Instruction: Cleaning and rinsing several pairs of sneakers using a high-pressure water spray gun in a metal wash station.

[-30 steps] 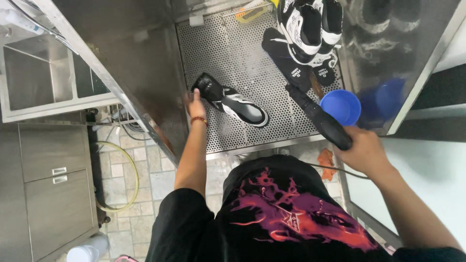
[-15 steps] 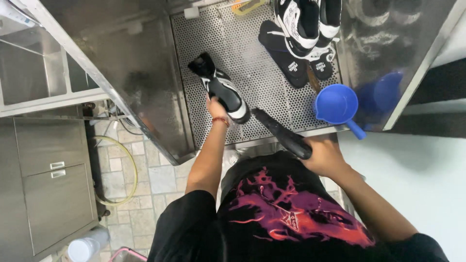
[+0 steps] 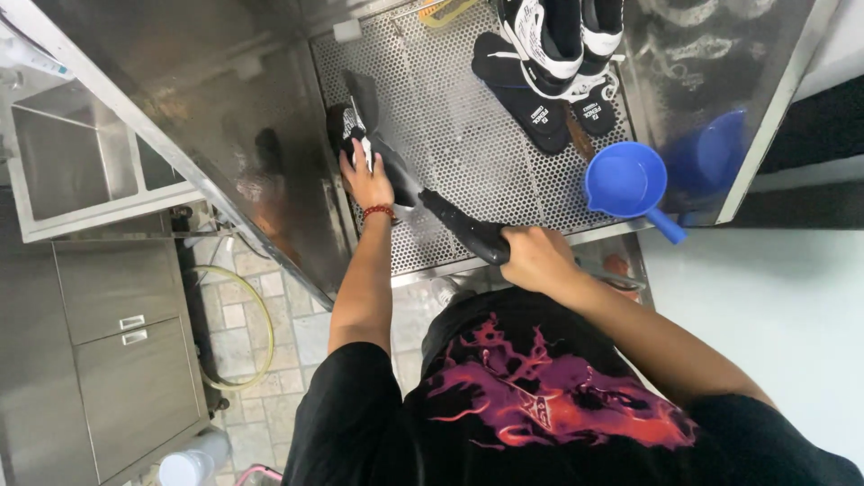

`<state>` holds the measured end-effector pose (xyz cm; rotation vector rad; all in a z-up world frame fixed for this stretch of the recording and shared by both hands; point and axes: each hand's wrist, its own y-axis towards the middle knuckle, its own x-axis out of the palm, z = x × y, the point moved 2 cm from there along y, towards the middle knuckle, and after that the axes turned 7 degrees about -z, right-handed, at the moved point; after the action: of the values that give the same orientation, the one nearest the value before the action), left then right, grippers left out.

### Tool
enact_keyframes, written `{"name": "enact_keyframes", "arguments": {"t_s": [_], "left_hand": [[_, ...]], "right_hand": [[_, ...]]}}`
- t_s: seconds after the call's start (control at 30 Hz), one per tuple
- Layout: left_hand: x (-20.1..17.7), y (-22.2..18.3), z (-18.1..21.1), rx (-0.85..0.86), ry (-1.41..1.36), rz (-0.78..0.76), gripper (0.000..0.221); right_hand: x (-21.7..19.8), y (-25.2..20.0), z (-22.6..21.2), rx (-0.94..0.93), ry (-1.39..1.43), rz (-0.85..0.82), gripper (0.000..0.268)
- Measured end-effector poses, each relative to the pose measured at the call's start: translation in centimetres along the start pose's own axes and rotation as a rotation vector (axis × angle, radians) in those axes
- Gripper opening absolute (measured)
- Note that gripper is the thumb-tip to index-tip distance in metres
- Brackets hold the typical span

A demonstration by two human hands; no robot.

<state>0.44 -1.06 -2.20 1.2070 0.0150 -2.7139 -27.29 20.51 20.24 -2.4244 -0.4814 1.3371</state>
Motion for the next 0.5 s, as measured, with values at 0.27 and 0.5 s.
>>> {"name": "enact_keyframes", "arguments": {"t_s": [0.27, 0.5], "left_hand": [[-1.4, -1.6, 0.3, 0.029, 0.004, -0.031, 0.072], [-1.4, -1.5, 0.0, 0.001, -0.013, -0.063, 0.096]], "right_hand": [[0.9, 2.1, -1.3, -0.021, -0.071, -0.008, 0.026], [1.4, 3.2, -1.3, -0.009, -0.109, -0.002, 0.029]]}}
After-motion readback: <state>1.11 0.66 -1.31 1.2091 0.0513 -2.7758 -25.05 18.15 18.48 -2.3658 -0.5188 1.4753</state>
